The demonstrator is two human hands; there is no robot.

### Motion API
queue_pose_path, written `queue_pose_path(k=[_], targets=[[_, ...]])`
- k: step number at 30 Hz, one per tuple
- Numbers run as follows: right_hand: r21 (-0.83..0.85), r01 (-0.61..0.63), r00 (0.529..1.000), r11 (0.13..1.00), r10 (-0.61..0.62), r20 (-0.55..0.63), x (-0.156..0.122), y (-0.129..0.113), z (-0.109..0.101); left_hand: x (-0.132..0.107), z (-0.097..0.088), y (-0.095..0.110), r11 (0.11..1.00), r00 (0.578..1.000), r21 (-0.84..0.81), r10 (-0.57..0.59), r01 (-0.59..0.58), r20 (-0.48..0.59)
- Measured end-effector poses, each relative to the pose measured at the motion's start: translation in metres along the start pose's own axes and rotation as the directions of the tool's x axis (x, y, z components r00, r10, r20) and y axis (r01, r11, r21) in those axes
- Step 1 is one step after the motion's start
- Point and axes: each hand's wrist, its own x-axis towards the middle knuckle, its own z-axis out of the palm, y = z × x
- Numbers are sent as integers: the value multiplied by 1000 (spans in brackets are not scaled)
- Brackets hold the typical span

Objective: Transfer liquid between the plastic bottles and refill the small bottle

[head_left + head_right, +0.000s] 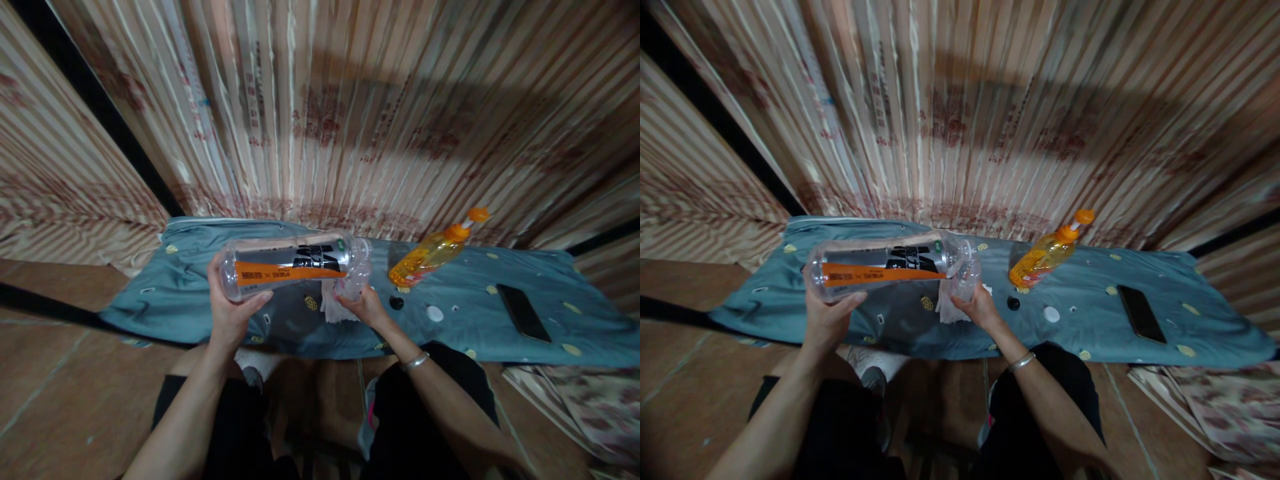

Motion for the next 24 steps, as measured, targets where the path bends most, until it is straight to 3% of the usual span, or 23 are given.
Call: queue_pose_path(k=[6,24], targets=[[-34,30,1000,999,-30,-3,0,1,-1,0,2,4,994,996,-72,-88,86,-29],[-1,-5,1000,1000,5,-7,0,2,0,0,4,7,993,996,-75,-91,89,-20]])
